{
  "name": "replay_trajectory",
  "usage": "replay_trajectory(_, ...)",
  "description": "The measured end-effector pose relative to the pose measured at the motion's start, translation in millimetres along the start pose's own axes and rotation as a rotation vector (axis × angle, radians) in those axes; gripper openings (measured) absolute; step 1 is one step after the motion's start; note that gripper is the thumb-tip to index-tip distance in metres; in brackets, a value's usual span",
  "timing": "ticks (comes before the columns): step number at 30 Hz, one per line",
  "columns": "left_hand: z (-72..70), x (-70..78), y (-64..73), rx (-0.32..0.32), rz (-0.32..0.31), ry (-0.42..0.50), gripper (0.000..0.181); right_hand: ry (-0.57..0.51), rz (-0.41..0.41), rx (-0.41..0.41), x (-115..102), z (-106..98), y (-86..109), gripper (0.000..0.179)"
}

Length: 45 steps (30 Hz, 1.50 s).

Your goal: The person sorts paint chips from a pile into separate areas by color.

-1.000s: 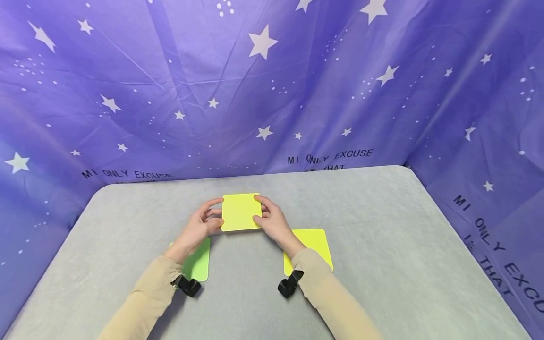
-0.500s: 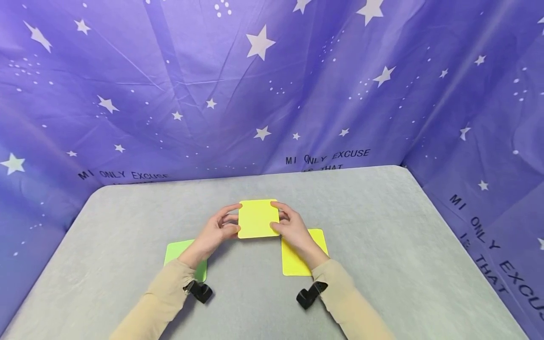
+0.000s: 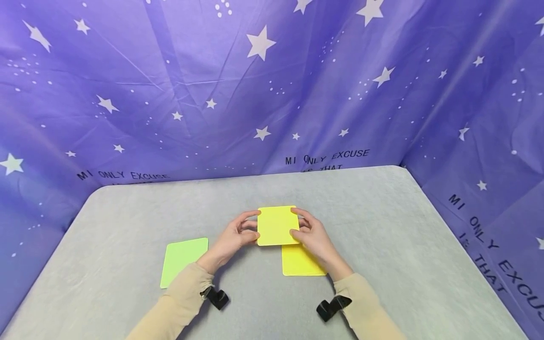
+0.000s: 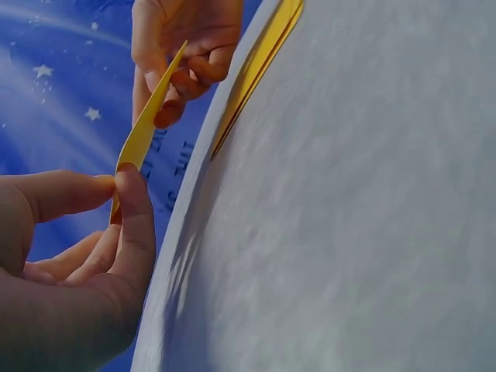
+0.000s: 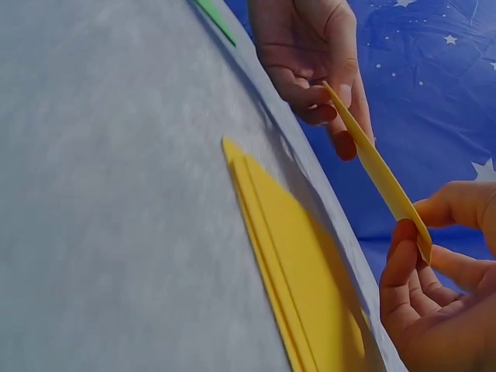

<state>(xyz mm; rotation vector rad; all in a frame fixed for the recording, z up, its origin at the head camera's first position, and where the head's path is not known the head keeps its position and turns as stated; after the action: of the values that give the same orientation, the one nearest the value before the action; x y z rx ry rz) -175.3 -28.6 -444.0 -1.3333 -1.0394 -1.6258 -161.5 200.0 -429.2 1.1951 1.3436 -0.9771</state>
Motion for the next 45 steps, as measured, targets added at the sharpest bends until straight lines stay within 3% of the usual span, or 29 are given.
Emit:
replay_trajectory(6,18.1,-4.0,0.8,-0.034,0.003,0.004,0.059,0.077,-0.016,-0.022,2,-17,13.4,0.058)
replay_trajectory(13,42.7,-10.6,2.9,-0.082,-0.008,-0.025,0.059,0.279,-0.048,-0.028,2,-38,32.5,0.052)
replay_trajectory(18,58.1,-9.4,5.8,-0.110,-0.068,-0.045,0.060,0.358,-0.073,-0.037,4,-49,43.6,0.049)
replay_trajectory(22,62.7,-7.1,8.7,-0.133,-0.110,-0.058,0.057,0.455,-0.061,-0.050,4,-53,48.9,0.050)
replay_trajectory(30,54.2,0.3,19.4,-0.150,-0.096,-0.169,0.041,0.633,-0.128,-0.036,5,-54,53.5,0.048)
replay_trajectory(38,31.6,4.6,25.8,-0.134,-0.047,-0.227,0.034,0.613,-0.133,-0.049,4,-61,54.8,0.043)
replay_trajectory(45,12.8,5.7,32.7,-0.114,0.021,-0.392,0.036,0.622,-0.178,-0.053,6,-71,53.9,0.038)
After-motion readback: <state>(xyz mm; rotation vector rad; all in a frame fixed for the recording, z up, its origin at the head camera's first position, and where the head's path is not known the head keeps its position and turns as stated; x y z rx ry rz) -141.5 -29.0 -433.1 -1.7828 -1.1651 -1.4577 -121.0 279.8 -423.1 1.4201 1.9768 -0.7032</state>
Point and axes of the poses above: each hand's wrist, its own y-axis away from the middle knuckle, its own z-axis out of the palm, x = y × z, the point moved 1 cm from there along -y, towards the middle knuckle, and after that the axes turned 1 degree about -z, right-handed, at the moved point
